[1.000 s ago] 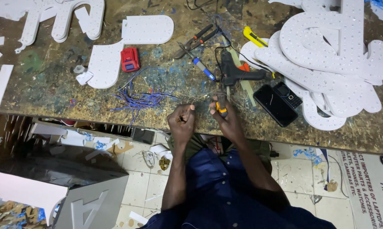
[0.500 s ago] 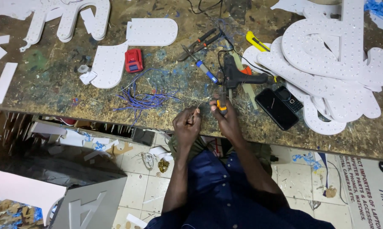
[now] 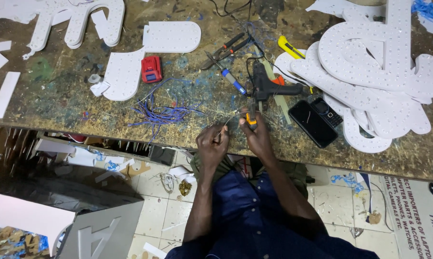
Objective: The person uses pliers to strip the insulation from multiple blue wires on a workbench. The person repeatedly picks up wires, strips them, and places them back on the table among other tools and white letter-shaped objects.
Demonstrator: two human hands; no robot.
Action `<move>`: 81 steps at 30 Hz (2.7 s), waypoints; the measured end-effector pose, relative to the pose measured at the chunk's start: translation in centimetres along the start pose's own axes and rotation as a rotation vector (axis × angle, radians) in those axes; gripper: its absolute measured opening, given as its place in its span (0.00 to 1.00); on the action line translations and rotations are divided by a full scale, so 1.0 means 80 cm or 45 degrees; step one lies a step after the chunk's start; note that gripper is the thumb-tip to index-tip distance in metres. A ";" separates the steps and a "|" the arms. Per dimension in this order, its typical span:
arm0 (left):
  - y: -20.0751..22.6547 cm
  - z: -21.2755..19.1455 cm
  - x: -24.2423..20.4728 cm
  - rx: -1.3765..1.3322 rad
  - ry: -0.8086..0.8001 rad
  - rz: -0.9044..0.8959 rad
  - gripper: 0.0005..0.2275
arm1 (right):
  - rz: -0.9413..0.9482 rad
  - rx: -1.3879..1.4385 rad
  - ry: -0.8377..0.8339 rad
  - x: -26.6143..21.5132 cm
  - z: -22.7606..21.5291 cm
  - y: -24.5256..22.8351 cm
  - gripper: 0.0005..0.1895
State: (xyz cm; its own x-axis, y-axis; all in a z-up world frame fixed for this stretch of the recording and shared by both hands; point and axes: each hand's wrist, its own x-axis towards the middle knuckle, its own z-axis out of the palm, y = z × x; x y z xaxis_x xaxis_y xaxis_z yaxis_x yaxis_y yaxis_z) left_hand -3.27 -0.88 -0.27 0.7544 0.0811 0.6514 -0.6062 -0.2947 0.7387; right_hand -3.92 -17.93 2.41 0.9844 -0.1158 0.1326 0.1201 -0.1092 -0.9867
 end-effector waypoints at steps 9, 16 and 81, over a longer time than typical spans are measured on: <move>-0.006 -0.011 0.017 0.163 0.033 0.077 0.04 | -0.019 -0.067 0.047 0.007 -0.002 0.051 0.12; 0.026 -0.019 -0.014 0.054 0.124 -0.121 0.12 | 0.007 0.005 0.090 0.011 0.004 0.072 0.11; -0.067 0.186 0.031 -0.509 -0.323 -0.845 0.13 | -0.297 0.298 1.239 -0.019 -0.054 0.092 0.25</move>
State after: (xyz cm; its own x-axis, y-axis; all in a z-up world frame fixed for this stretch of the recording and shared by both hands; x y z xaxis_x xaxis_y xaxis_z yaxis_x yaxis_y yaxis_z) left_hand 5.63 -13.24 -5.18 0.9931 -0.1129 0.0329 -0.0210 0.1048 0.9943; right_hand -5.11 -22.81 -4.67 0.4148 -0.8779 0.2392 0.4196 -0.0487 -0.9064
